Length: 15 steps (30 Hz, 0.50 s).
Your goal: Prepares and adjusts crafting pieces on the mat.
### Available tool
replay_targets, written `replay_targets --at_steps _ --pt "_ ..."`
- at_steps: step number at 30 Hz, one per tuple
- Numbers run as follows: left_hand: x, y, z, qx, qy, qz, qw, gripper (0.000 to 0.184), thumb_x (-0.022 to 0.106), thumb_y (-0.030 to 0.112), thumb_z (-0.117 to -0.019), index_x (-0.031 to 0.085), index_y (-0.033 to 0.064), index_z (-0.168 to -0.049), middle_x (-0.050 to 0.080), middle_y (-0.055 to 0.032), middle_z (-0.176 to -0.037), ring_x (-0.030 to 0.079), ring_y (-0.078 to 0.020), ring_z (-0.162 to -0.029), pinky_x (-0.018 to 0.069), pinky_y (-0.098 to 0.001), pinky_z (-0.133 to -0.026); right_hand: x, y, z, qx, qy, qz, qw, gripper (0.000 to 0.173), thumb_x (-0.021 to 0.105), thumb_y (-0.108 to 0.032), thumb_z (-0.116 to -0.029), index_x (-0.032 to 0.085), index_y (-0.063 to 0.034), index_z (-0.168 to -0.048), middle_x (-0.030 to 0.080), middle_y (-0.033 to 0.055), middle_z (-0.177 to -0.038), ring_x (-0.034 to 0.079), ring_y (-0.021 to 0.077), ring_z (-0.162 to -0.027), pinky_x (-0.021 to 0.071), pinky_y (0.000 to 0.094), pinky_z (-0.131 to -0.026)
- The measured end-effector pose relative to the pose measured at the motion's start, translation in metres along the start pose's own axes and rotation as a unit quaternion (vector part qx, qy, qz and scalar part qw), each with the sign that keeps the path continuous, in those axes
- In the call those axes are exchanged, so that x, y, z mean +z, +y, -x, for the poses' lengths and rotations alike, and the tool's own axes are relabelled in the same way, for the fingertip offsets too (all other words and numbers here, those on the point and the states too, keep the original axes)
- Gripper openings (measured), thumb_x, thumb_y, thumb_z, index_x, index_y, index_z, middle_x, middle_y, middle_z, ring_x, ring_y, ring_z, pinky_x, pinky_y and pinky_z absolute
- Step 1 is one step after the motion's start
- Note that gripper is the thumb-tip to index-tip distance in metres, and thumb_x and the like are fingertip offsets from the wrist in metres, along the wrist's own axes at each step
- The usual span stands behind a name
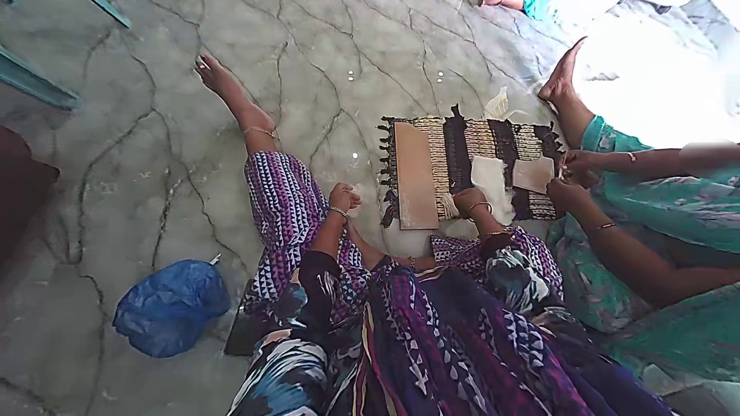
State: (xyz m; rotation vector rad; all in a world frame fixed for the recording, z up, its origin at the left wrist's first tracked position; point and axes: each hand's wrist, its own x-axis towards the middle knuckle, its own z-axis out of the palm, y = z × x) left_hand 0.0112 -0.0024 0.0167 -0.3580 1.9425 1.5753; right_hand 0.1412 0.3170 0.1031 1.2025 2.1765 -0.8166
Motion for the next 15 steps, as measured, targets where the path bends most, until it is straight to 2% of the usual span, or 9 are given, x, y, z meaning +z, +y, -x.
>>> replay_targets --at_steps 1,2,4,6,8,9,10,11,15 --pt "-0.003 0.002 -0.001 -0.003 -0.001 0.022 1.000 0.034 0.035 0.002 -0.1091 0.041 -0.0069 -0.141 0.067 -0.0247 -0.110 0.068 -0.0221 -0.084 0.0558 -0.0377 -0.080 0.023 0.010 -0.026 -0.062 0.122 -0.004 0.991 0.035 0.060 -0.029 -0.1021 0.072 -0.0004 -0.118 0.069 0.0273 -0.123 0.064 0.0458 -0.118 0.0461 0.0682 -0.098" --pt "-0.007 0.005 -0.003 0.001 0.005 0.035 0.999 0.032 0.034 0.004 -0.1103 0.043 -0.0070 -0.139 0.066 -0.0226 -0.106 0.065 -0.0198 -0.079 0.0550 -0.0362 -0.076 0.036 0.009 -0.040 -0.107 0.168 -0.013 0.980 0.033 0.062 -0.029 -0.1007 0.074 -0.0004 -0.112 0.071 0.0281 -0.113 0.066 0.0477 -0.109 0.0468 0.0714 -0.092" --pt "-0.013 0.011 -0.007 0.025 0.038 0.041 0.998 0.030 0.034 0.009 -0.1111 0.050 -0.0077 -0.130 0.058 -0.0108 -0.086 0.051 -0.0106 -0.061 0.0468 -0.0272 -0.060 0.047 -0.017 -0.035 -0.179 0.120 -0.013 0.977 0.031 0.060 -0.024 -0.1034 0.072 0.0026 -0.113 0.070 0.0298 -0.112 0.065 0.0490 -0.110 0.0445 0.0703 -0.095" --pt "-0.019 0.019 -0.011 0.026 0.039 0.001 0.999 0.034 0.029 0.012 -0.1125 0.054 -0.0070 -0.123 0.045 -0.0038 -0.081 0.039 -0.0100 -0.062 0.0371 -0.0269 -0.059 0.072 -0.050 -0.022 -0.254 0.035 0.015 0.966 0.029 0.060 -0.021 -0.1038 0.072 0.0036 -0.114 0.070 0.0290 -0.113 0.065 0.0477 -0.109 0.0457 0.0676 -0.096" --pt "-0.018 0.023 -0.018 0.021 0.017 -0.111 0.993 0.036 0.029 0.011 -0.1120 0.058 -0.0085 -0.120 0.051 -0.0117 -0.089 0.046 -0.0191 -0.076 0.0412 -0.0353 -0.070 0.103 -0.079 -0.014 -0.314 -0.050 0.060 0.946 0.029 0.062 -0.019 -0.1027 0.071 0.0035 -0.119 0.070 0.0265 -0.118 0.066 0.0439 -0.112 0.0468 0.0633 -0.100" --pt "-0.019 0.024 -0.022 0.012 -0.002 -0.176 0.984 0.034 0.035 0.008 -0.1104 0.059 -0.0123 -0.124 0.061 -0.0246 -0.108 0.057 -0.0315 -0.097 0.0460 -0.0470 -0.088 0.120 -0.091 -0.014 -0.331 -0.080 0.084 0.937 0.032 0.063 -0.020 -0.1022 0.069 0.0027 -0.125 0.069 0.0259 -0.123 0.065 0.0427 -0.117 0.0462 0.0620 -0.103" --pt "-0.020 0.024 -0.025 -0.005 -0.015 -0.235 0.972 0.033 0.046 0.010 -0.1080 0.060 -0.0132 -0.126 0.063 -0.0310 -0.124 0.059 -0.0401 -0.118 0.0443 -0.0559 -0.103 0.138 -0.103 -0.018 -0.341 -0.097 0.109 0.929 0.036 0.063 -0.021 -0.1021 0.066 0.0017 -0.130 0.067 0.0256 -0.126 0.063 0.0422 -0.120 0.0454 0.0614 -0.105" --pt "-0.020 0.021 -0.028 -0.022 -0.016 -0.284 0.959 0.037 0.054 0.017 -0.1057 0.060 -0.0122 -0.126 0.062 -0.0320 -0.131 0.057 -0.0434 -0.128 0.0422 -0.0610 -0.109 0.154 -0.113 -0.021 -0.342 -0.105 0.119 0.926 0.040 0.064 -0.023 -0.1020 0.063 0.0011 -0.134 0.066 0.0259 -0.127 0.062 0.0428 -0.122 0.0445 0.0618 -0.106" --pt "-0.013 0.003 -0.033 -0.039 0.017 -0.371 0.927 0.058 0.063 0.045 -0.1019 0.062 -0.0070 -0.127 0.064 -0.0293 -0.130 0.060 -0.0436 -0.127 0.0450 -0.0640 -0.106 0.171 -0.147 -0.003 -0.297 -0.077 0.125 0.943 0.046 0.060 -0.030 -0.1049 0.058 -0.0001 -0.140 0.062 0.0277 -0.135 0.059 0.0459 -0.126 0.0421 0.0648 -0.106"
